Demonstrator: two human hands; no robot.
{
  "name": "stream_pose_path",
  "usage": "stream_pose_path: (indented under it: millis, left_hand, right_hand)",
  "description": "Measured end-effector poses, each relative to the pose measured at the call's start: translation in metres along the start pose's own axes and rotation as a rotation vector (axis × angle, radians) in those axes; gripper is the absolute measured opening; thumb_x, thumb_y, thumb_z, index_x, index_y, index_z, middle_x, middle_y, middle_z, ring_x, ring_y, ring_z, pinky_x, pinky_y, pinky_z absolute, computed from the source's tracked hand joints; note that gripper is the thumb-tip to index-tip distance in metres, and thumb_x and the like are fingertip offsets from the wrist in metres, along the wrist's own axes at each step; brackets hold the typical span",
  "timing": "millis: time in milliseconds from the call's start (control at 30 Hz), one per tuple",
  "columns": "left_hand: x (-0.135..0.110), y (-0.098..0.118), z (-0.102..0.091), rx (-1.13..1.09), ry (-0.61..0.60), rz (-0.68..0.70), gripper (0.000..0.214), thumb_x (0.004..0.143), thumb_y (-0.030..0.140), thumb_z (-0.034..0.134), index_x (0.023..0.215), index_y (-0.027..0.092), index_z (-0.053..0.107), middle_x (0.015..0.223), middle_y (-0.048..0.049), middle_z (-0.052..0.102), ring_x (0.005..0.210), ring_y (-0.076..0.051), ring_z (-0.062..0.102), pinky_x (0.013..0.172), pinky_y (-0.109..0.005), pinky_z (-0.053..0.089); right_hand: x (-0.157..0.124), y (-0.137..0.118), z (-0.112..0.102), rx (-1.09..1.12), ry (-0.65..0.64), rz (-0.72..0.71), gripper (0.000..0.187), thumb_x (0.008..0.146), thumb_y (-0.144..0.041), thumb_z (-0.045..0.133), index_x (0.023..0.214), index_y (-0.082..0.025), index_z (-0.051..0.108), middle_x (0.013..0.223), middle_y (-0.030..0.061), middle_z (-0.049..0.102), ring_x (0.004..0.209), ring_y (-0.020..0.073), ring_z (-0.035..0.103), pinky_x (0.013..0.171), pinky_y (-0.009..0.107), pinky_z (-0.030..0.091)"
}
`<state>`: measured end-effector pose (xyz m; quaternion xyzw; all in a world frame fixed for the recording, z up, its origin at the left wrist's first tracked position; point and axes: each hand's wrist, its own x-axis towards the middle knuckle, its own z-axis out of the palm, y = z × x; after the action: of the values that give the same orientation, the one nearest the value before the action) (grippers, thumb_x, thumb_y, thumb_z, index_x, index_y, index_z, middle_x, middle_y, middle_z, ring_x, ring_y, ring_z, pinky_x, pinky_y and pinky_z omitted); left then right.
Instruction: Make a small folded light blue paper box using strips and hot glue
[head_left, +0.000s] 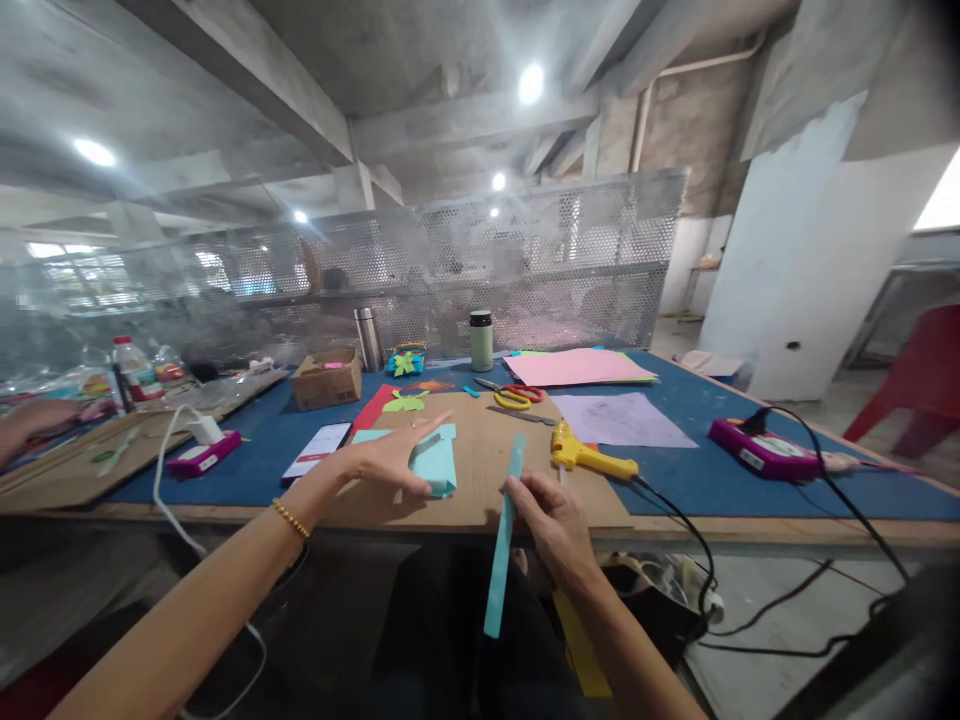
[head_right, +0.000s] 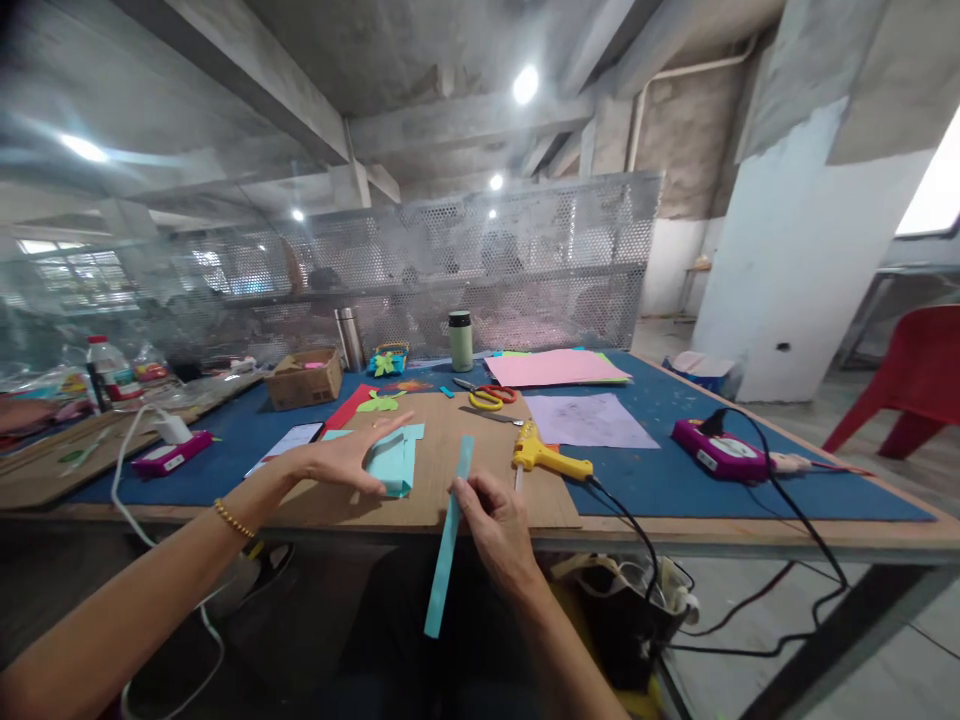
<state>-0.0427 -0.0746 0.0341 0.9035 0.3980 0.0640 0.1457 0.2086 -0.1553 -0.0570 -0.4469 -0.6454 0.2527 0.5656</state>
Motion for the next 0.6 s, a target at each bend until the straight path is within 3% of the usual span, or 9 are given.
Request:
stream_pose_path:
  millis: [167, 300, 400, 467, 533, 600]
  left_hand:
    - [-0.02, -0.019, 0.004, 0.05, -0.043, 0.047, 0.112, 0.068, 0.029, 0.071, 0.158, 0.021, 0.004, 0.164, -0.0128, 0.008, 0.15, -0.033, 0.012, 0.121, -0.045, 0.018]
    - [-0.03, -0.033, 0.006, 0.19, 0.178, -0.124, 0.082, 0.081, 0.019, 0.056, 0.155, 0.028, 0.021, 0.164, -0.0076, 0.016, 0.15, -0.031, 0.014, 0.119, -0.049, 0.021]
    - [-0.029, -0.021, 0.012, 0.228, 0.386, -0.277, 0.066, 0.087, 0.019, 0.046, 0.151, 0.026, 0.03, 0.157, -0.011, 0.034, 0.145, -0.03, 0.03, 0.114, -0.046, 0.03]
    - [-0.022, -0.006, 0.019, 0.169, 0.467, -0.319, 0.062, 0.091, 0.033, 0.046, 0.15, 0.022, 0.031, 0.151, -0.0141, 0.042, 0.141, -0.031, 0.038, 0.11, -0.044, 0.036]
    - [-0.011, 0.007, 0.029, 0.11, 0.466, -0.326, 0.072, 0.088, 0.048, 0.049, 0.151, 0.018, 0.03, 0.15, -0.0177, 0.043, 0.14, -0.035, 0.037, 0.108, -0.047, 0.038]
    - [0.0, 0.014, 0.037, 0.061, 0.42, -0.324, 0.08, 0.085, 0.047, 0.052, 0.153, 0.017, 0.024, 0.152, -0.0188, 0.041, 0.139, -0.038, 0.038, 0.107, -0.049, 0.038]
  right_hand:
    - [0.005, -0.011, -0.001, -0.033, -0.049, 0.044, 0.039, 0.09, -0.051, 0.053, 0.072, -0.017, 0.064, 0.059, -0.0024, 0.05, 0.056, 0.0117, 0.046, 0.052, 0.023, 0.035]
    - [0.022, -0.033, -0.004, -0.055, -0.164, 0.037, 0.041, 0.088, -0.051, 0.053, 0.066, -0.017, 0.059, 0.055, -0.0033, 0.047, 0.052, 0.0105, 0.044, 0.049, 0.022, 0.032]
    - [0.044, -0.041, -0.004, -0.04, -0.189, 0.014, 0.039, 0.086, -0.051, 0.055, 0.065, -0.018, 0.057, 0.054, -0.0031, 0.049, 0.052, 0.0107, 0.046, 0.048, 0.022, 0.034]
    - [0.06, -0.04, -0.002, -0.017, -0.17, -0.005, 0.038, 0.085, -0.051, 0.056, 0.065, -0.018, 0.056, 0.054, -0.0032, 0.051, 0.05, 0.0106, 0.047, 0.047, 0.023, 0.035]
    - [0.072, -0.036, 0.0, -0.054, -0.156, -0.014, 0.038, 0.084, -0.05, 0.055, 0.064, -0.019, 0.055, 0.051, -0.003, 0.051, 0.047, 0.0106, 0.047, 0.046, 0.023, 0.035]
    - [0.081, -0.033, 0.0, -0.119, -0.167, -0.021, 0.038, 0.085, -0.049, 0.053, 0.062, -0.019, 0.055, 0.049, -0.0026, 0.051, 0.045, 0.0108, 0.048, 0.045, 0.023, 0.035]
